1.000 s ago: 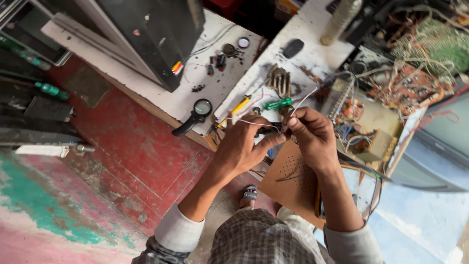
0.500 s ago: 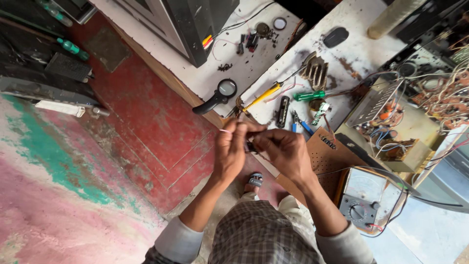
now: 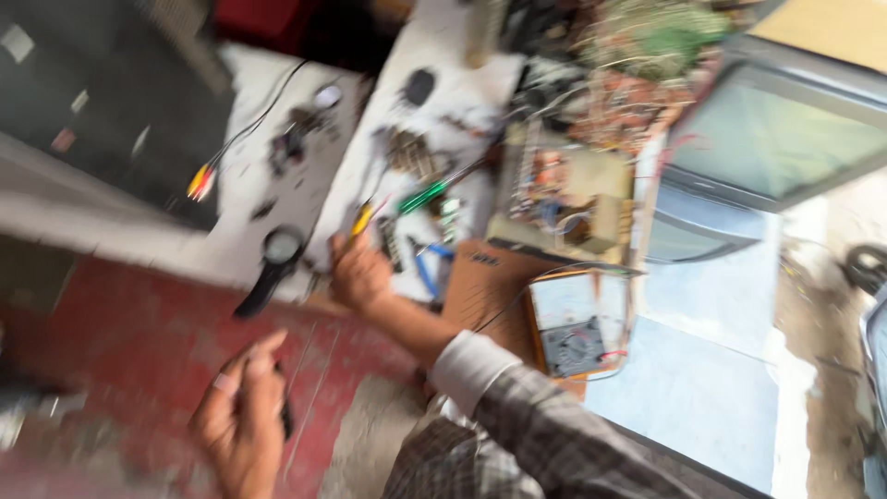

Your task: The person uses a multimeter to test various points on a circuit board inside a disassembled television. They then use a soldering iron to reflow or repair solder joints on the board and a small green circuit module.

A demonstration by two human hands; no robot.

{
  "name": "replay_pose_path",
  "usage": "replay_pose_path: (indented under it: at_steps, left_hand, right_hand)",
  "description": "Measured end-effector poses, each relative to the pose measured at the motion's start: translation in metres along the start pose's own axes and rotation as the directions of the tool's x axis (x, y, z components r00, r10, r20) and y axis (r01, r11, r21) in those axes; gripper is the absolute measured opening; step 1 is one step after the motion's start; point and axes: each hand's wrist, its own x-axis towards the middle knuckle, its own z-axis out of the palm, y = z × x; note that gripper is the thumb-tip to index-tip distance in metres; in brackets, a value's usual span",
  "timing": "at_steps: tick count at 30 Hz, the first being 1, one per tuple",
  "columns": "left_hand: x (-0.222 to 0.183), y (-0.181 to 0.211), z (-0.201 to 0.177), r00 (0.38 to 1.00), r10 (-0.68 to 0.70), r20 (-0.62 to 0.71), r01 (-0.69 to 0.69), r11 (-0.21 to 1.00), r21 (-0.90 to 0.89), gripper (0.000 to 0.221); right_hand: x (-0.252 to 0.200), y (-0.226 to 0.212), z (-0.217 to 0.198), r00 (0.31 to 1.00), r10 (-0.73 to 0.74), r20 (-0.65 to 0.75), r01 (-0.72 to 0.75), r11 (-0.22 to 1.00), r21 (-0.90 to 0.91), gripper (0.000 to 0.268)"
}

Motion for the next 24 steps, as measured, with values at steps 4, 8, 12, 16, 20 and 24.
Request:
replay_pose_path:
  at_steps: [4,8,12,16,20,24]
  left_hand:
    - [0.014,-0.013,-0.019,0.986,-0.049,0.156,0.044,0.999,0.031,0.028]
    - [0.043,-0.012,-0.026,0.931,-0.110,0.348,0.078,0.991,0.106,0.035]
    - [0.040,0.010,-0.006,0.954,-0.243,0.176,0.225,0.968,0.114,0.028]
    - [0.036,0.031,0.022,0.976,0.038,0.216,-0.037,0.999,-0.007,0.020]
    - [0.039,0.039,0.037,0.972,-0.075,0.225,0.067,0.997,0.043,0.020]
    - [0.038,0.045,0.055,0.949,-0.107,0.295,0.065,0.986,0.152,0.022]
  right_hand:
    - [0.007,0.014,-0.037,0.740,-0.278,0.612,-0.003,0.909,0.417,0.045]
    - [0.043,0.039,-0.092,0.694,-0.277,0.665,-0.204,0.810,0.550,0.051]
    - [0.065,0.056,-0.127,0.787,-0.253,0.562,-0.189,0.769,0.611,0.034]
    - [0.080,0.078,-0.155,0.838,-0.048,0.544,-0.370,0.682,0.631,0.033]
    - [0.080,0.108,-0.212,0.862,0.153,0.484,-0.497,0.449,0.742,0.030]
    - [0.067,0.149,-0.281,0.736,0.178,0.653,-0.623,-0.200,0.756,0.041]
